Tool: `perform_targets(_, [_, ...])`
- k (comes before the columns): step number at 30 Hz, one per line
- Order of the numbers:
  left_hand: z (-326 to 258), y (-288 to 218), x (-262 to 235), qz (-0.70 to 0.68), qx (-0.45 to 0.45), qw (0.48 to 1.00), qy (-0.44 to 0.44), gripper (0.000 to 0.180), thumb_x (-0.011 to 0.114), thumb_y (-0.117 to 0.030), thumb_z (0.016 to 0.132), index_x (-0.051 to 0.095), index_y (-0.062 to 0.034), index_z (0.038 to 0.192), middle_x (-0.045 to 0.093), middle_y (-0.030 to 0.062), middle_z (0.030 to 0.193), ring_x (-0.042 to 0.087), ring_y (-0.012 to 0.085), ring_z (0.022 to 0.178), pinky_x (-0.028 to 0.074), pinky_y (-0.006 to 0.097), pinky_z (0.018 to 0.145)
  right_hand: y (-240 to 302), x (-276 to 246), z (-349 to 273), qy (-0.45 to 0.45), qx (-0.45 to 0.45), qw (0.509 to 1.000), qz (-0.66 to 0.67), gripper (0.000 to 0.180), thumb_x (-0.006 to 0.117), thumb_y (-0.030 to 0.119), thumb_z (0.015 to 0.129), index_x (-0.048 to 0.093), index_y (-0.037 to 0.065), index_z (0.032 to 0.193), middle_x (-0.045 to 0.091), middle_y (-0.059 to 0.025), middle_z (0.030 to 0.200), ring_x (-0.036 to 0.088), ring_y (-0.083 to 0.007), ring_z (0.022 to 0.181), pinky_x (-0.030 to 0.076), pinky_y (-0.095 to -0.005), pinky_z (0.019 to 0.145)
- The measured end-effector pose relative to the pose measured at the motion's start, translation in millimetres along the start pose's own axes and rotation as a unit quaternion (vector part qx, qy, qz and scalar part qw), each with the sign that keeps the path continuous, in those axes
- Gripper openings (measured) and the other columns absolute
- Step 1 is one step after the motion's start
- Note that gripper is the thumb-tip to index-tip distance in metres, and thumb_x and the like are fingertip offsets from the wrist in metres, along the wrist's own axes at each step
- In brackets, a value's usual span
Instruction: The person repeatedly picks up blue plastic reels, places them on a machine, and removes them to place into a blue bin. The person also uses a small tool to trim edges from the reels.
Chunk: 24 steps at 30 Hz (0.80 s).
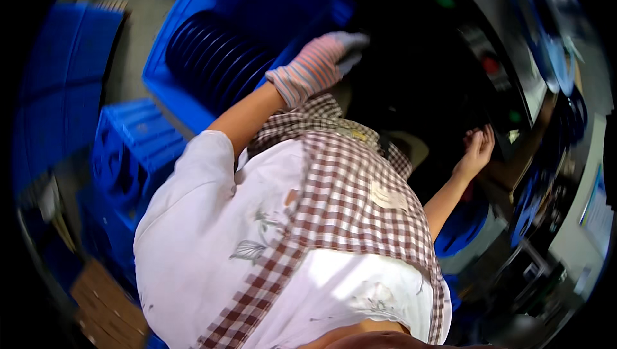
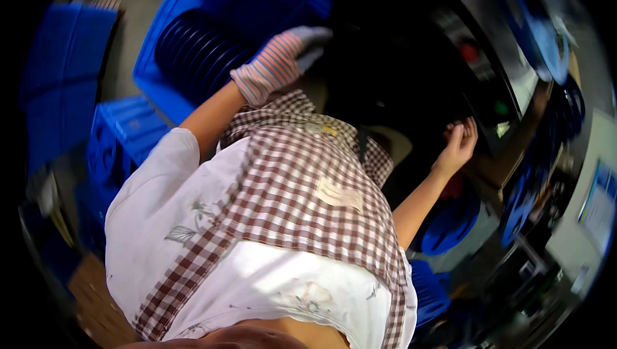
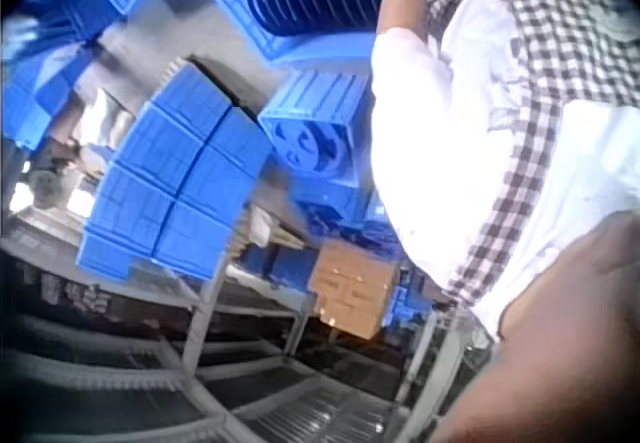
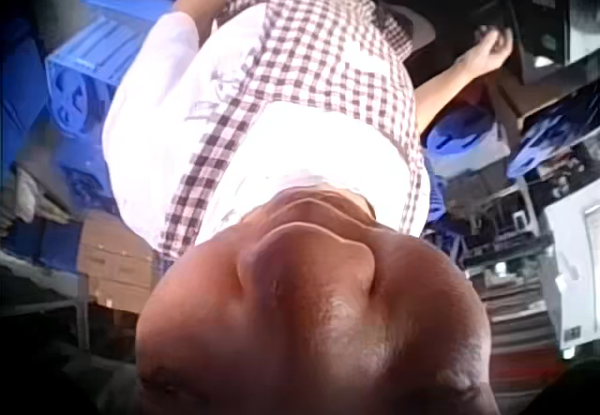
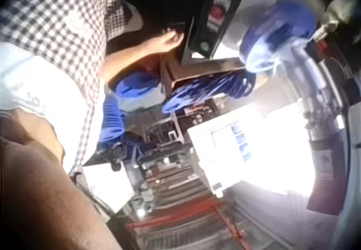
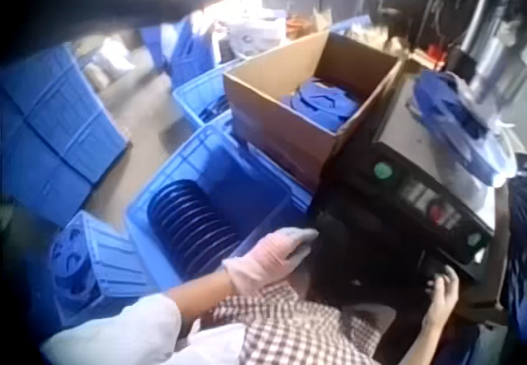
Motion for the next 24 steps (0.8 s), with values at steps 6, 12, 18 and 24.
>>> perform_targets(6, [-68,53,-18,0.121,-0.192,0.971,0.078,0.032,0.061,-0.011,0.086,0.058,-0.0067,0.118,0.061,0.0165,0.113,0.057,0.0353,0.105,0.048,0.040,0.089,-54,57,-69,0.169,0.112,0.978,-0.050,0.033,0.061,0.010,0.091,0.057,0.003,0.122,0.063,-0.0036,0.098,0.060,-0.0089,0.079,0.048,-0.0208,0.068])
perform_targets(12, [-108,123,-29,0.341,-0.184,0.918,0.080,0.038,0.058,-0.021,0.086,0.056,-0.0096,0.123,0.056,0.0164,0.123,0.050,0.0350,0.117,0.038,0.045,0.100,-40,84,-56,0.213,0.049,0.975,-0.028,0.033,0.060,0.008,0.092,0.056,0.001,0.123,0.061,-0.0024,0.095,0.058,-0.0072,0.079,0.046,-0.0188,0.068])
perform_targets(18, [-118,141,-46,0.330,-0.124,0.912,0.208,0.042,0.058,-0.024,0.083,0.056,-0.0141,0.124,0.047,0.0147,0.137,0.037,0.0332,0.132,0.023,0.047,0.112,-67,65,-69,0.204,0.090,0.973,-0.053,0.032,0.060,0.009,0.092,0.056,0.002,0.124,0.061,-0.0016,0.092,0.059,-0.0069,0.078,0.047,-0.0189,0.067])
perform_targets(24, [-107,124,-61,0.466,-0.119,0.833,0.273,0.046,0.057,-0.022,0.085,0.052,-0.0167,0.130,0.037,0.0132,0.147,0.029,0.0306,0.138,0.015,0.049,0.115,-99,56,-85,0.214,0.120,0.966,-0.083,0.030,0.060,0.012,0.092,0.058,0.003,0.121,0.060,-0.0006,0.086,0.059,-0.0068,0.075,0.047,-0.0202,0.066])
Point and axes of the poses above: each hand's wrist, its own z-axis towards the middle knuckle, its own x-axis out of the palm, y = z × x, the point moved 2 cm from there along z, towards the middle knuckle
